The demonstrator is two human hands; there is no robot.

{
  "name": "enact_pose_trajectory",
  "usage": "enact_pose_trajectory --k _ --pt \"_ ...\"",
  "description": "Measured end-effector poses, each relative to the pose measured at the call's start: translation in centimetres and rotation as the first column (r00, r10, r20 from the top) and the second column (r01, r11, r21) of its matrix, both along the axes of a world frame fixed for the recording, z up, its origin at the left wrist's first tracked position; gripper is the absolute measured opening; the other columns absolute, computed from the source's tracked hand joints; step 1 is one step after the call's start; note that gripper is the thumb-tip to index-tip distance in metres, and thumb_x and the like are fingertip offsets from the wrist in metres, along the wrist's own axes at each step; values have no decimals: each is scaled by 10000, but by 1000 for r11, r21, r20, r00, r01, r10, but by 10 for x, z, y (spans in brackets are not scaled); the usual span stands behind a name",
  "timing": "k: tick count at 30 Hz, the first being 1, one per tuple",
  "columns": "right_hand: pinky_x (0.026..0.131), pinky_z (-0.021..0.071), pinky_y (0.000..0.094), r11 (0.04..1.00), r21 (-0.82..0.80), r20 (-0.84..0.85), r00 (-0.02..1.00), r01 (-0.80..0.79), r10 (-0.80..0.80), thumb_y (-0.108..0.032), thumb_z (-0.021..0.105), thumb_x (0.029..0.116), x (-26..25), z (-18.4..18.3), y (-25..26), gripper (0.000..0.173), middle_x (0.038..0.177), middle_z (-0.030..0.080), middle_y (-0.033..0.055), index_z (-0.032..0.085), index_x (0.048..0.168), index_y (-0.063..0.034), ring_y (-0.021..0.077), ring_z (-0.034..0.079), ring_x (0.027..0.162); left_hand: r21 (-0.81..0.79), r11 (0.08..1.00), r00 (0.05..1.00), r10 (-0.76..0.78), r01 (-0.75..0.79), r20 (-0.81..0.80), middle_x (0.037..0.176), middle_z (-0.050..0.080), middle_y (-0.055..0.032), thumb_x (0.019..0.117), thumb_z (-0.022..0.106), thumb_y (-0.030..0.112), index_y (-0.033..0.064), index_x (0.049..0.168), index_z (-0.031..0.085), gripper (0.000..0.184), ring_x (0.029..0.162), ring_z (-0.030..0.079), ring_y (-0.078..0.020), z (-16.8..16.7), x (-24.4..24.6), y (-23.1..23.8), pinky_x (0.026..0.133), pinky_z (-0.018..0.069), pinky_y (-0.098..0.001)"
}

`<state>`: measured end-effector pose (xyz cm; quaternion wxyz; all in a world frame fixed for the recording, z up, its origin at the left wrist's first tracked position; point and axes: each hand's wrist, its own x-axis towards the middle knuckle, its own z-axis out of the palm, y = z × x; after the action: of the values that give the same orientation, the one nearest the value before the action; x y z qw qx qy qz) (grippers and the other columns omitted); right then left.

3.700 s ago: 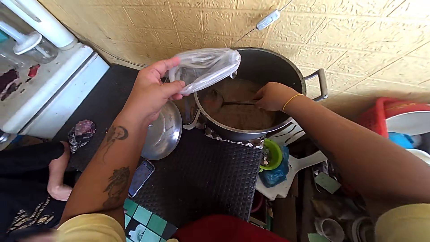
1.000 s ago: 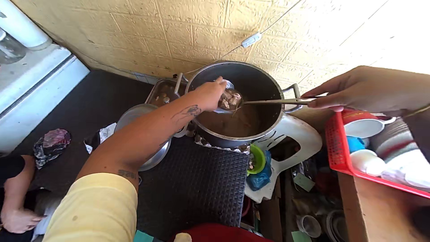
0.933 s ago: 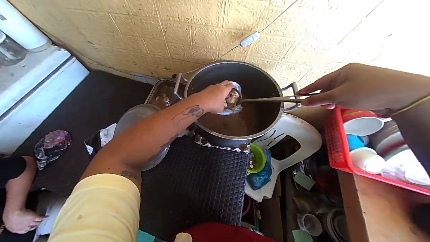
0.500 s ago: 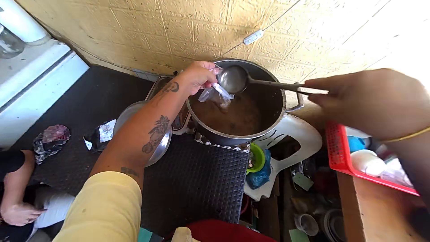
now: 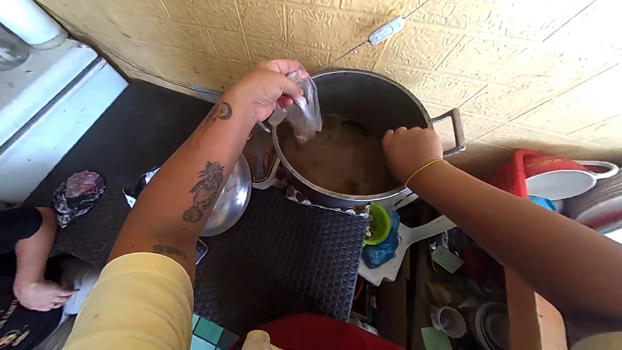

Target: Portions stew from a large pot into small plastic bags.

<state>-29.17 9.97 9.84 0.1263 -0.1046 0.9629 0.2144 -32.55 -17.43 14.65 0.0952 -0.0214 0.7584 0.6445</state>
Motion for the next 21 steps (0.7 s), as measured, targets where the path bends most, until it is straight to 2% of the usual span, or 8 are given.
enact_pose_trajectory --k 4,6,11,16,19,21 --pt "640 539 591 993 -57 76 992 104 -99 27 672 886 5 5 -15 28 955 686 262 667 904 46 460 696 922 37 999 1000 12 -12 -14 1322 627 -79 882 608 -127 62 1473 481 633 792 631 -73 4 0 0 604 494 -174" --pt "636 537 604 986 -82 97 986 147 -139 -15 680 890 6 7 -19 48 947 691 254 669 869 27 457 697 916 60 998 999 5 -3 -32 1322 624 -83 868 615 -133 52 1478 472 653 821 642 -82 6 1 3 618 508 -176" --pt "665 540 617 967 -174 152 976 184 -158 -88 680 907 -1 0 -24 74 975 699 239 687 923 -16 438 701 946 64 998 998 -11 15 -67 1336 618 -75 879 633 -118 59 1483 467 651 835 651 -85 12 0 7 622 522 -175" --pt "752 538 662 919 -335 248 960 208 -127 -208 657 962 -12 -16 -21 202 1041 722 209 754 1122 -130 424 698 992 55 998 995 -7 13 -104 1316 626 -78 872 630 -128 47 1469 470 643 829 659 -89 18 -2 3 622 532 -177" --pt "794 529 648 884 -411 305 947 223 -97 -288 641 1006 -17 -19 -14 226 1030 727 184 761 1124 -136 394 691 998 56 998 994 1 5 -113 1280 634 -73 883 625 -129 39 1446 493 601 805 653 -78 22 -1 1 607 527 -165" --pt "843 515 644 849 -469 340 937 244 -82 -280 643 1014 -18 -16 -9 254 1059 728 183 761 1183 -132 383 682 1026 49 999 992 -11 17 -122 1307 623 -75 894 609 -126 30 1467 471 609 827 658 -73 24 1 0 630 536 -164"
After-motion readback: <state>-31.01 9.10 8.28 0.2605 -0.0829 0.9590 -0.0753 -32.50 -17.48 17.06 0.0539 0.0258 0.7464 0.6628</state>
